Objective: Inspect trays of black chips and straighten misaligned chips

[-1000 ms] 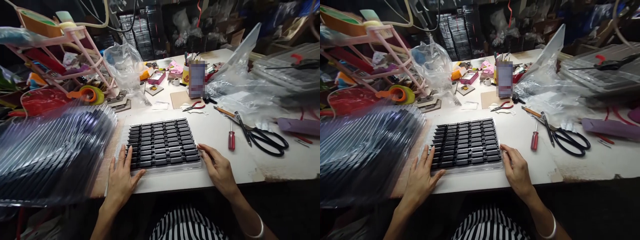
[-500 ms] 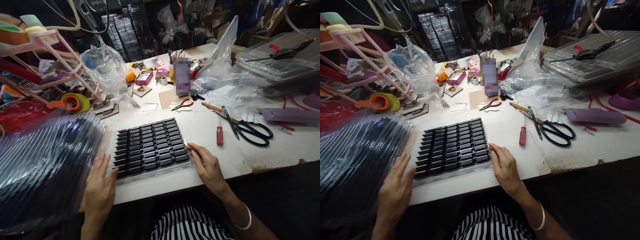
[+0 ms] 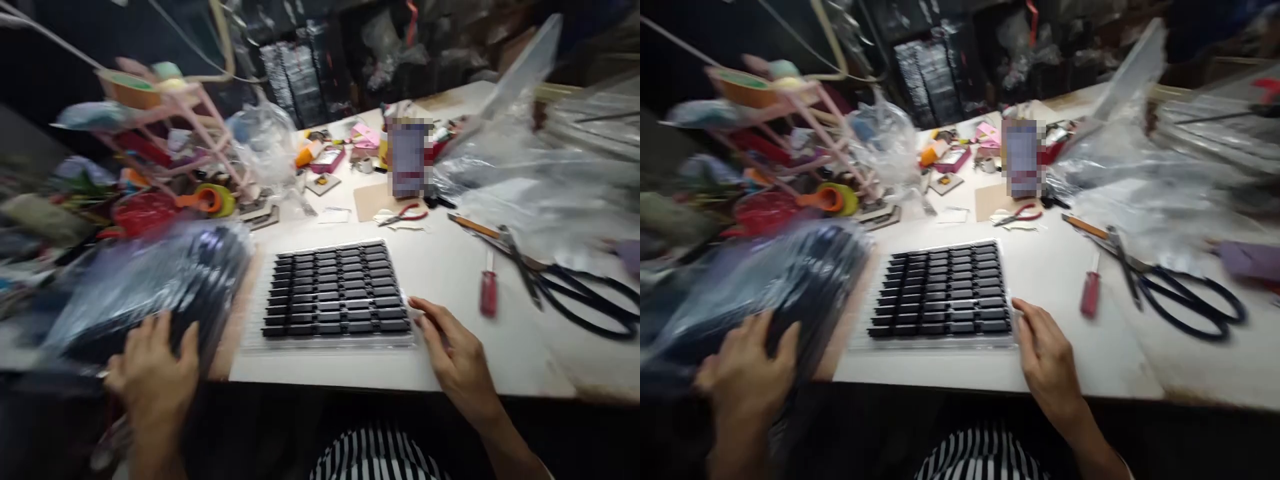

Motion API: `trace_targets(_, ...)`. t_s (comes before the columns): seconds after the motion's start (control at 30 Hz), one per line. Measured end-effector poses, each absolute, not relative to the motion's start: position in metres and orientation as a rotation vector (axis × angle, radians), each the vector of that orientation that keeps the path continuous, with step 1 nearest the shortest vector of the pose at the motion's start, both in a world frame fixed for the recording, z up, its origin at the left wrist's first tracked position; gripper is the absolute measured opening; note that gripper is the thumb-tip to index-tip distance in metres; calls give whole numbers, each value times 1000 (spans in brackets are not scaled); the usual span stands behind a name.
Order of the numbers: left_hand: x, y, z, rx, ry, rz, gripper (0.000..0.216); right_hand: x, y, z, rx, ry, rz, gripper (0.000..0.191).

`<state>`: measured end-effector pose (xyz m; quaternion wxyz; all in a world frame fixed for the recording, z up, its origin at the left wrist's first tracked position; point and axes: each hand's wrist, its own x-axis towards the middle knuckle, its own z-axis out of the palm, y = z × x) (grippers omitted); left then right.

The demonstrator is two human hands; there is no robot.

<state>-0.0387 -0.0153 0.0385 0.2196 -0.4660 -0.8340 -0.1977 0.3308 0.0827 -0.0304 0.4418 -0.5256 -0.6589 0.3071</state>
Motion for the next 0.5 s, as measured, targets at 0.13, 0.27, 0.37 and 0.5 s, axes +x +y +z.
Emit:
trace_targets(0.13,-37,-13,36,-1150,-2270,-354,48,334,85,-34,-1407,-1605,793,35)
trace_targets(0.27,-36,-20,38,-1141,-2256,-452,41,335,87,-31,-1479,-1602,842,46)
trace_targets(0.37,-35,-16,45,-1141,-2157,-702,38,338,86,-32,-1523,-1610,853,49)
trace_targets(0.5,-40,4,54,-1224,-2208,-700,49,347,92,-44,-1518,-1718,783,47)
